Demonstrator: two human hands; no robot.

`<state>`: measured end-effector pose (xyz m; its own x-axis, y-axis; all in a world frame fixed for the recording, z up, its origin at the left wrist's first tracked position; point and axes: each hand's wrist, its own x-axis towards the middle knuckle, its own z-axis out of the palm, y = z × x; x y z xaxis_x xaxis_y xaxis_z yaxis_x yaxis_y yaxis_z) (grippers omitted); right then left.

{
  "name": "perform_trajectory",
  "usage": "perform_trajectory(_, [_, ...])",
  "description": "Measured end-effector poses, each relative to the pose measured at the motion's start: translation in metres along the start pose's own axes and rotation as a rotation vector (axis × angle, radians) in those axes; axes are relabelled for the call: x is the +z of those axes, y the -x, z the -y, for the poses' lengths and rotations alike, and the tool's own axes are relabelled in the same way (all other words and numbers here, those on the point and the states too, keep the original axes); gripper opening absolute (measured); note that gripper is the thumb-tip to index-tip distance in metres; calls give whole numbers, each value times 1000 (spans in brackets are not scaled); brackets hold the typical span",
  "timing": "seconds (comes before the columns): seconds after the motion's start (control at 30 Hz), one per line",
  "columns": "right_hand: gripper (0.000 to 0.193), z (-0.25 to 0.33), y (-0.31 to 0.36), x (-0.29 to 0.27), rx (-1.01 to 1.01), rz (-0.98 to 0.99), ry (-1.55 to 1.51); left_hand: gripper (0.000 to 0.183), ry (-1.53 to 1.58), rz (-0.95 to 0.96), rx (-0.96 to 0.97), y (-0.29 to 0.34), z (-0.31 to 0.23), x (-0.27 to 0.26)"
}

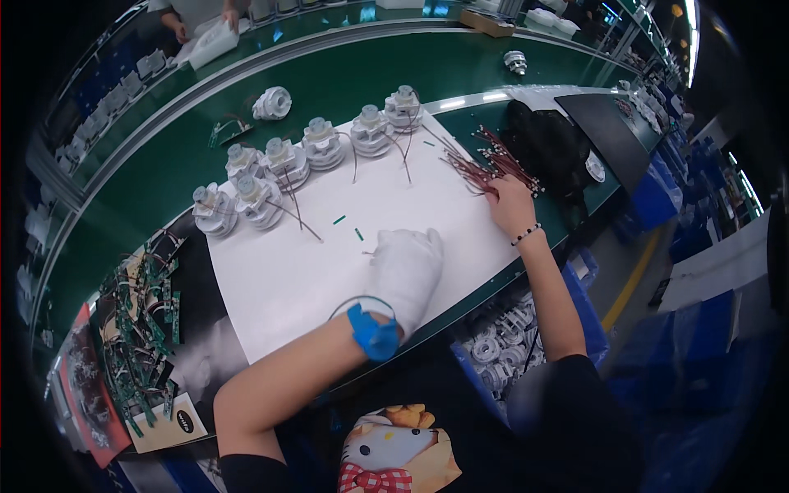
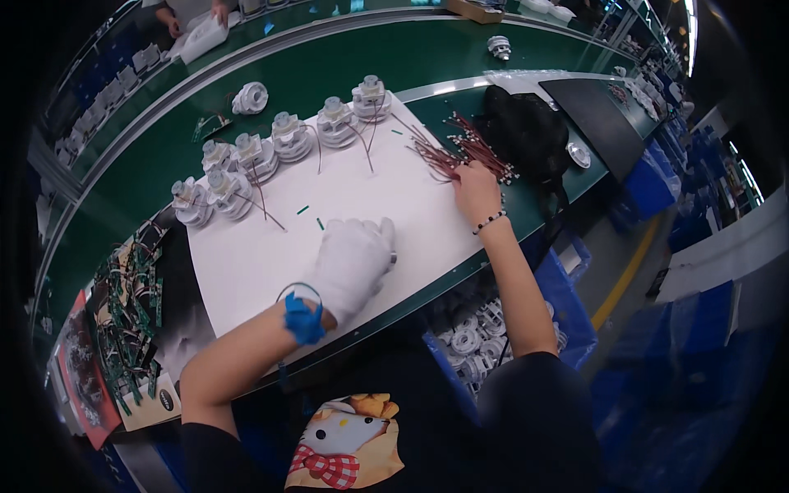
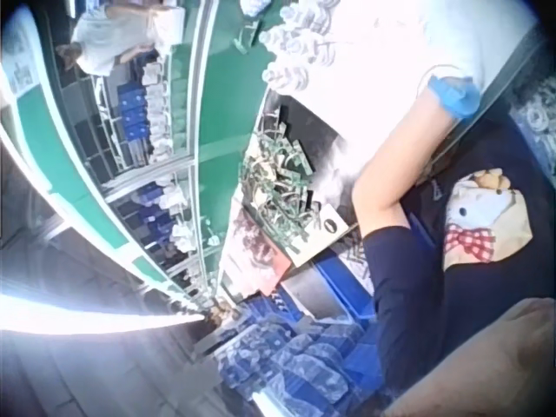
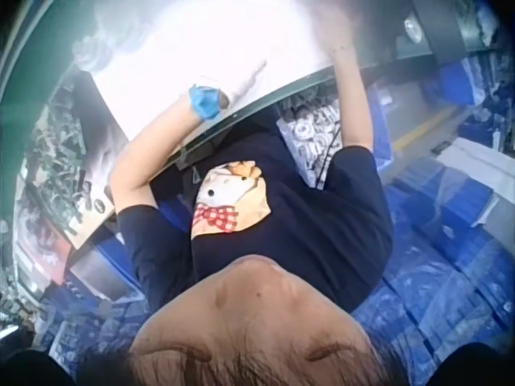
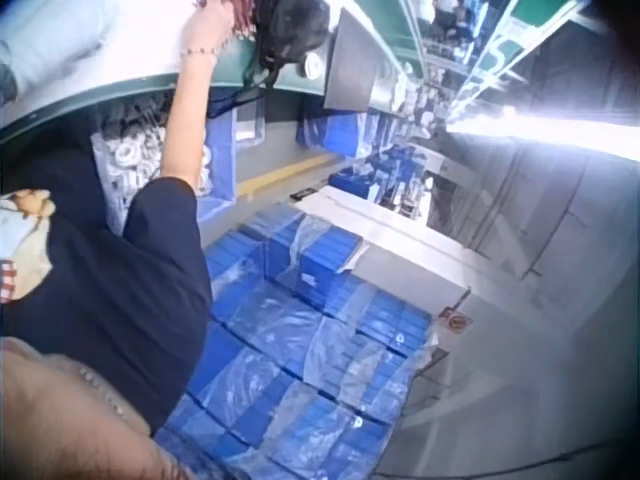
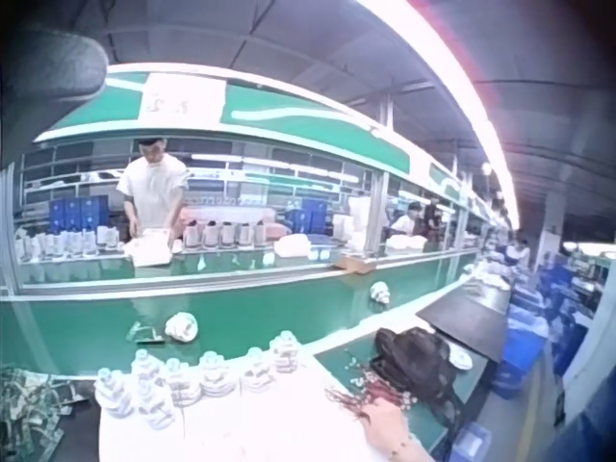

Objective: The person assembles small electronic components on a factory workbench. They pick up white circular devices and green circuit boards, connect wires between them, and place the assembled units onto a green conveyor belt. The process is repeated for multiple units throughout the clip.

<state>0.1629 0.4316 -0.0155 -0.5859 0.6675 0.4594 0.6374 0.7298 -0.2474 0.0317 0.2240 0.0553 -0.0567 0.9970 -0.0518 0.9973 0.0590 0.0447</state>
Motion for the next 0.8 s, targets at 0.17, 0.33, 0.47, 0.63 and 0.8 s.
perform_trajectory(0.17, [7, 1, -2, -16, -6, -7, -114, 45, 258, -59, 1, 8, 34, -4])
perform_trajectory(0.33, [7, 19, 6, -27, -6, -127, -258, 50, 694, -545, -257, 80, 48, 24])
perform_trajectory(0.47, [9, 13, 8, -12, -35, -4, -174, 56, 1002, -597, -479, 133, 55, 55])
perform_trajectory(0.63, [12, 12, 2, -23, -29, 55, -280, 63, 996, -755, -526, 168, 59, 70])
perform_trajectory(0.8, [12, 76, 27, -57, -228, -36, -436, 60, 618, -867, -634, 192, 55, 69])
